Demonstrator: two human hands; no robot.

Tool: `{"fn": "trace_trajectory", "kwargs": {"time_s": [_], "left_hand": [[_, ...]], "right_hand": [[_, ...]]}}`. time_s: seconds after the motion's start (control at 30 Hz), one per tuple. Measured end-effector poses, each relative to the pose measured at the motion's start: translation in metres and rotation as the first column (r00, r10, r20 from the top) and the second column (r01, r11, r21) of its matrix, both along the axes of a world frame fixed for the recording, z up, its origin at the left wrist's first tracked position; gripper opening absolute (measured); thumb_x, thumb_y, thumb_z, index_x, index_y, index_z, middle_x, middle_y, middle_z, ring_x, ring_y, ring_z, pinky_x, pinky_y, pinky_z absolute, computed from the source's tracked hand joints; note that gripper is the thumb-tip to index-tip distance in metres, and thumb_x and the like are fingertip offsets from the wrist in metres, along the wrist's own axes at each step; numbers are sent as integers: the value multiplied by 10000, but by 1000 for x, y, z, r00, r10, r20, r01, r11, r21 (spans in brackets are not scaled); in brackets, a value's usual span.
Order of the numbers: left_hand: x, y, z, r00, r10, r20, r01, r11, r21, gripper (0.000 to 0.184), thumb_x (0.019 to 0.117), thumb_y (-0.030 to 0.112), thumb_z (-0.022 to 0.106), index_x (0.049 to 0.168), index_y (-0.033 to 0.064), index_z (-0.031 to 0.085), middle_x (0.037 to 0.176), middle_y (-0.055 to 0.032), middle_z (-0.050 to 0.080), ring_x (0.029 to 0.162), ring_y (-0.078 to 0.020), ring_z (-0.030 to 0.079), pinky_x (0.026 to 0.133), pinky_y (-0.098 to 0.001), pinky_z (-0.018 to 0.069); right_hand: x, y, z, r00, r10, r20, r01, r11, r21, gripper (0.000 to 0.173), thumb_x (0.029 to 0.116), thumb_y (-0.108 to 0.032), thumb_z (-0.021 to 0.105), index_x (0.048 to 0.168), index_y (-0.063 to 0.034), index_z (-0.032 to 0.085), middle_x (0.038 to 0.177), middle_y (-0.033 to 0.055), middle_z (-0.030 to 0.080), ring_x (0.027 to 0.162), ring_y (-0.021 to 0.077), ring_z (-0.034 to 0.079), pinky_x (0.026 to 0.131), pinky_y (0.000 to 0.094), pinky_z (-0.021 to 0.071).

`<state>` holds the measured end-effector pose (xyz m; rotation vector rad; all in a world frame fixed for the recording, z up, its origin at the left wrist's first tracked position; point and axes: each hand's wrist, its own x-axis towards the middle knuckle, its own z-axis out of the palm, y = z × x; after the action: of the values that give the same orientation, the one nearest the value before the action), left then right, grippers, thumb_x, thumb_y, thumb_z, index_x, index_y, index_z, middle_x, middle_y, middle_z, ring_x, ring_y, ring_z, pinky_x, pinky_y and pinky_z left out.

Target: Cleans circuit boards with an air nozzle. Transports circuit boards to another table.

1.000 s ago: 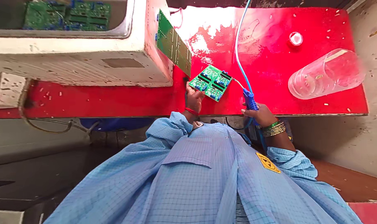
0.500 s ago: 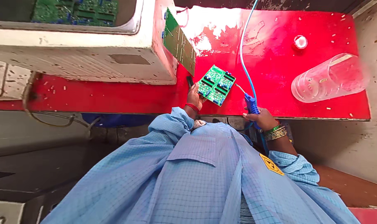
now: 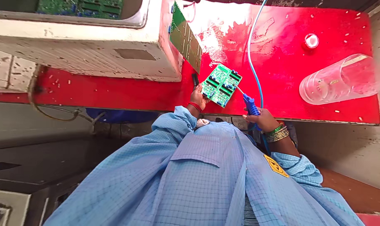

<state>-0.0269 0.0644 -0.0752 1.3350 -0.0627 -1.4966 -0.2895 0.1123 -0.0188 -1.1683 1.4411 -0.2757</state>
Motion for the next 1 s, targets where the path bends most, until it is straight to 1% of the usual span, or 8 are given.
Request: {"fn": "trace_trajectory", "kwargs": {"time_s": [0.27, 0.37, 0.53, 0.63, 0.73, 0.8, 0.9, 1.0], "left_hand": [[-4, 1, 1, 999, 31, -9, -31, 997, 77, 468, 1133, 388, 263, 1434, 77, 439, 1296, -171, 595, 1095, -280, 636, 880, -458, 550], [-5, -2, 0, 998, 64, -14, -64, 998, -3, 442, 1139, 333, 261, 1446, 54, 414, 1330, -182, 570, 1157, -283, 613, 939, -478, 536], [-6, -10, 10, 999, 41, 24, -36, 983, -183, 432, 1137, 236, 321, 1512, 21, 337, 1403, -173, 521, 1223, -230, 583, 1028, -405, 506], [-15, -14, 13, 997, 59, 52, -43, 962, -271, 426, 1140, 232, 286, 1511, 38, 369, 1437, -154, 515, 1274, -222, 562, 1058, -413, 491], [-19, -18, 7, 996, 70, 52, -50, 945, -322, 449, 1143, 244, 263, 1560, 89, 324, 1528, -135, 446, 1371, -229, 490, 1118, -436, 442], [-22, -12, 8, 997, 22, 79, 4, 949, -316, 424, 1138, 217, 268, 1529, 82, 361, 1463, -137, 498, 1298, -230, 542, 1060, -438, 481], [-25, 4, 19, 969, -141, 201, 184, 959, -215, 350, 1111, 189, 348, 1378, 28, 507, 1262, -120, 602, 1078, -194, 619, 928, -397, 527], [-26, 6, 22, 868, -347, 357, 400, 913, -86, 350, 1080, 201, 479, 1379, 25, 515, 1293, -130, 594, 1086, -184, 596, 925, -374, 493]], "right_hand": [[-8, 8, 2, 999, 30, -36, -29, 999, 36, 384, 932, -167, 709, 1273, -13, 620, 917, 36, 680, 751, 53, 630, 732, 249, 531], [-13, 12, 1, 999, 22, -25, -22, 999, 30, 388, 928, -164, 710, 1269, -6, 615, 920, 31, 684, 757, 54, 641, 735, 246, 543], [-23, 12, -4, 996, -85, -2, 84, 995, -46, 422, 914, -159, 713, 1284, 11, 600, 917, 30, 682, 760, 52, 649, 741, 244, 549], [-27, 12, -1, 992, -122, 17, 123, 990, -75, 410, 913, -151, 707, 1278, 5, 602, 910, 26, 690, 762, 52, 657, 738, 239, 549], [-23, 13, 2, 993, -113, 28, 115, 992, -58, 431, 905, -169, 718, 1287, -5, 605, 921, 23, 689, 778, 53, 658, 754, 244, 553], [-19, 12, 4, 995, -94, 35, 96, 994, -50, 422, 908, -160, 724, 1283, -3, 611, 922, 26, 681, 769, 53, 644, 749, 244, 547], [-11, 0, 1, 996, -81, 29, 83, 994, -74, 386, 922, -133, 714, 1270, 4, 620, 917, 66, 671, 747, 85, 617, 728, 281, 527], [-1, -19, 1, 993, -95, 70, 100, 993, -64, 391, 953, -139, 691, 1307, 2, 602, 944, 87, 669, 747, 97, 613, 727, 287, 530]]}}
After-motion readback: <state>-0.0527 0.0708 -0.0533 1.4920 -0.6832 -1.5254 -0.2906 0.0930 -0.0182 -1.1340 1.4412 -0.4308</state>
